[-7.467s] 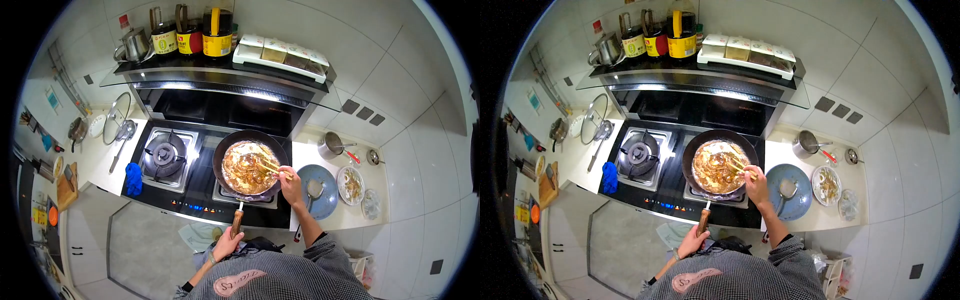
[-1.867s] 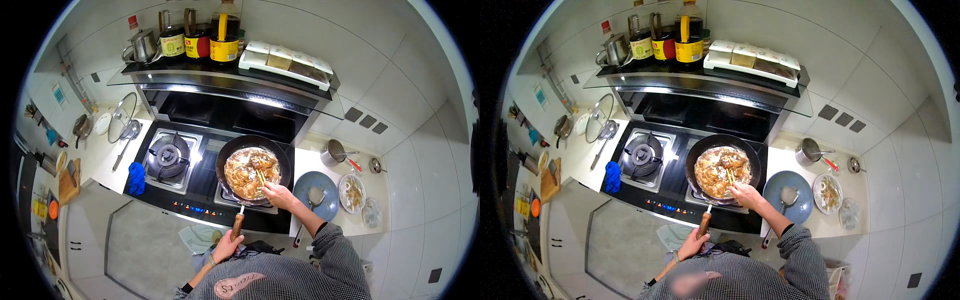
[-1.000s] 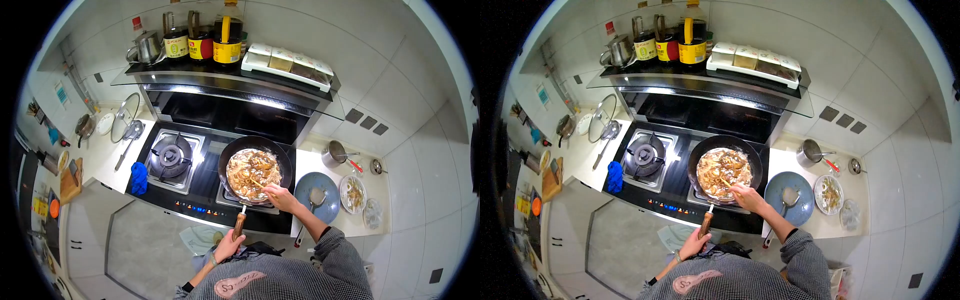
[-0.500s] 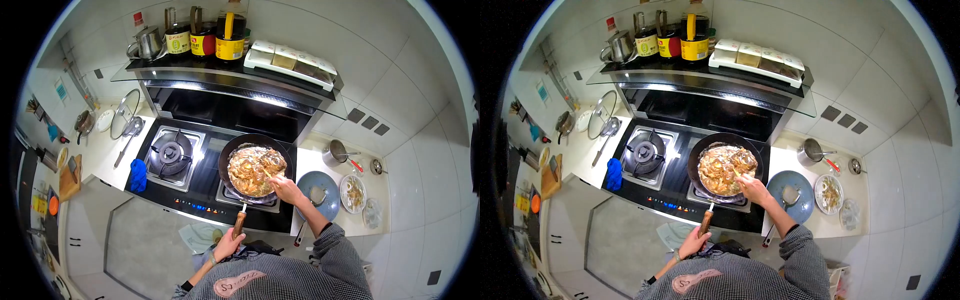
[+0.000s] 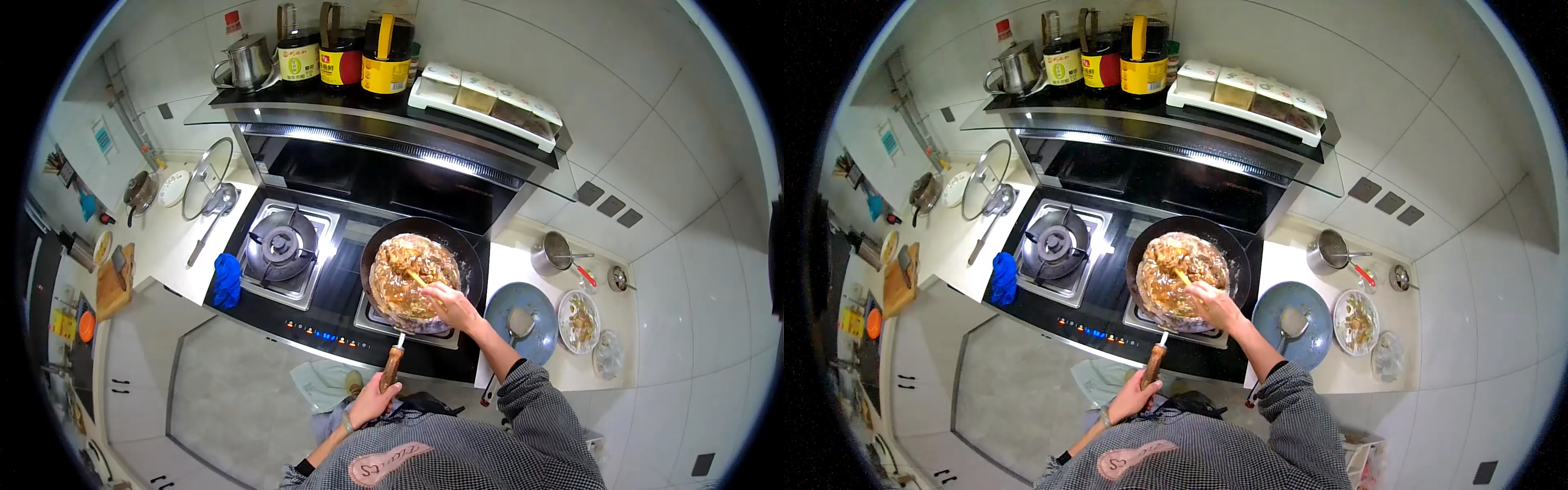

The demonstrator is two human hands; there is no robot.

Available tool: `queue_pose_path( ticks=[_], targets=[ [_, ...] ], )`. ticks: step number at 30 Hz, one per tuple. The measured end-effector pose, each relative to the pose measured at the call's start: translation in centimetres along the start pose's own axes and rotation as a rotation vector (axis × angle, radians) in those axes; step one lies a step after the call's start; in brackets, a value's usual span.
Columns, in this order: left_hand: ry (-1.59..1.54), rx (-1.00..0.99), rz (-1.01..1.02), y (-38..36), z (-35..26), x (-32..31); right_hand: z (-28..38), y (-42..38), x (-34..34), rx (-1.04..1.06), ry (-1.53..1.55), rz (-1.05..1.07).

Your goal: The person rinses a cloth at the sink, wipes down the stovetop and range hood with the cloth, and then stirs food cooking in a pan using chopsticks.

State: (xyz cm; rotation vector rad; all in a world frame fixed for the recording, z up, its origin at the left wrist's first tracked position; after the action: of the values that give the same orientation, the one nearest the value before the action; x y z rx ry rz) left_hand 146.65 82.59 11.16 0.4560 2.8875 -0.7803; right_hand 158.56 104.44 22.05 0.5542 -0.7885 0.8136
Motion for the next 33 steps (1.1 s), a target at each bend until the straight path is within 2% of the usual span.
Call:
queue_pose_path(
  ticks=[7,9,13,19,24,29,31,33],
  targets=[
    [0.041,0.004,0.002,-0.3,-0.9,-0.1,-0.6,-2.1,2.1,-0.063,-0.201,-0.046],
    [0.044,-0.001,-0.001,-0.3,-1.0,0.0,0.0,-3.1,2.1,-0.137,-0.163,0.045],
    [0.082,-0.001,-0.011,-0.1,-0.8,0.2,2.7,-4.6,1.4,-0.109,0.031,0.106],
    [0.036,0.010,-0.019,-0.2,-0.5,0.1,2.0,-1.2,-0.6,0.032,0.103,0.024],
    [0.022,-0.015,-0.024,-0.3,-0.7,0.1,-1.3,0.5,1.1,-0.069,-0.090,-0.079],
    [0.031,-0.014,-0.014,-0.4,-1.1,-0.1,-1.4,-2.6,2.8,-0.152,-0.161,-0.018],
    [0.036,-0.005,-0.013,-0.4,-1.0,0.0,-0.9,-3.7,3.4,-0.181,-0.151,0.004],
    [0.006,-0.001,0.001,-0.3,-0.7,0.0,-0.6,-4.6,3.8,-0.220,0.000,0.031]
  ],
)
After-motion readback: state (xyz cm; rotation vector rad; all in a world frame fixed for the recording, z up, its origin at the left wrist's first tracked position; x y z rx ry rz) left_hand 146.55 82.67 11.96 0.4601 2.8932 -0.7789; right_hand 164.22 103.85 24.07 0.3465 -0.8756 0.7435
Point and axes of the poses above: each hand's wrist, its own y-axis towards the middle knuckle, its own x-axis out of the back of the hand, z = x × y, the point moved 9 cm from there along y, towards the middle knuckle, and after that the axes turned 12 degrees about z, right-handed, at the moved point
